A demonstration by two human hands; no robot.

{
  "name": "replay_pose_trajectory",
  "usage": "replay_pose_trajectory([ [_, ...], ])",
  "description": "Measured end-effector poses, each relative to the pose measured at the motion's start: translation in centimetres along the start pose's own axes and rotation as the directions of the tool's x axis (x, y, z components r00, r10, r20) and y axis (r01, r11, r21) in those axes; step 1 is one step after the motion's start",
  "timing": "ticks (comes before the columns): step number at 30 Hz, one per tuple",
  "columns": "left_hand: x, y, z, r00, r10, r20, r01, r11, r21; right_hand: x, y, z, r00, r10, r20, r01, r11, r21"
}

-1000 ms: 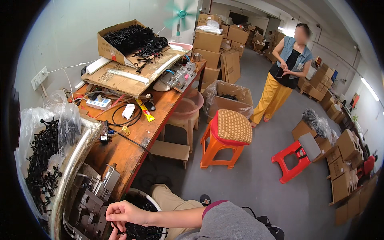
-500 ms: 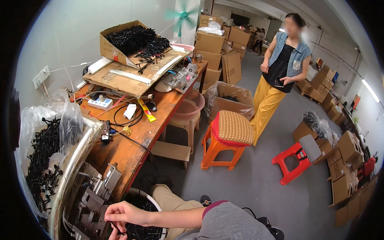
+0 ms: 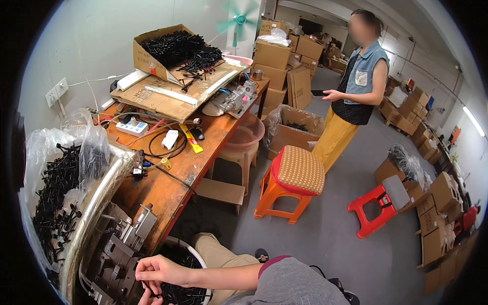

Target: Sorting and grouping small black plastic components at an assembly workstation.

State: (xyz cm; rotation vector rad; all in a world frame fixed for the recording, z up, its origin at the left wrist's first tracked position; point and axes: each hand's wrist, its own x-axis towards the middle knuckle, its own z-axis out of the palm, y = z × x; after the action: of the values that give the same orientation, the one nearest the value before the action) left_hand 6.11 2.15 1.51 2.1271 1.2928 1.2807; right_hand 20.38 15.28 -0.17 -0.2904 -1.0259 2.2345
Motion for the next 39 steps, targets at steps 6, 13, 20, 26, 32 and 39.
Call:
replay_pose_trajectory([
  [6, 0.7, 1.4, 0.5, 0.986, -0.092, -0.139, 0.094, 0.996, 0.01, -0.2, -1.0, 0.8, 0.999, 0.032, 0.004, -0.032, 0.999, 0.007],
  [13, 0.8, 1.8, 0.1, 0.984, -0.122, -0.133, 0.122, 0.992, -0.002, -0.1, -1.0, 0.9, 0.998, 0.068, 0.007, -0.068, 0.998, 0.015],
  [20, 0.1, 1.7, 0.3, 0.977, -0.15, -0.155, 0.146, 0.989, -0.036, -0.1, -0.9, 0.9, 0.995, 0.092, 0.032, -0.092, 0.996, -0.004],
  [26, 0.0, 1.7, 0.3, 0.977, -0.146, -0.158, 0.143, 0.989, -0.031, -0.1, -1.0, 0.9, 0.996, 0.078, 0.04, -0.078, 0.997, 0.0],
  [32, -0.1, 1.8, 0.1, 0.979, -0.134, -0.157, 0.133, 0.991, -0.013, 0.0, -0.8, 0.9, 0.996, 0.081, 0.043, -0.081, 0.997, -0.005],
  [39, 0.0, 1.8, 0.1, 0.981, -0.126, -0.149, 0.125, 0.992, -0.015, -0.1, -0.5, 0.9, 0.997, 0.069, 0.041, -0.069, 0.998, 0.005],
])
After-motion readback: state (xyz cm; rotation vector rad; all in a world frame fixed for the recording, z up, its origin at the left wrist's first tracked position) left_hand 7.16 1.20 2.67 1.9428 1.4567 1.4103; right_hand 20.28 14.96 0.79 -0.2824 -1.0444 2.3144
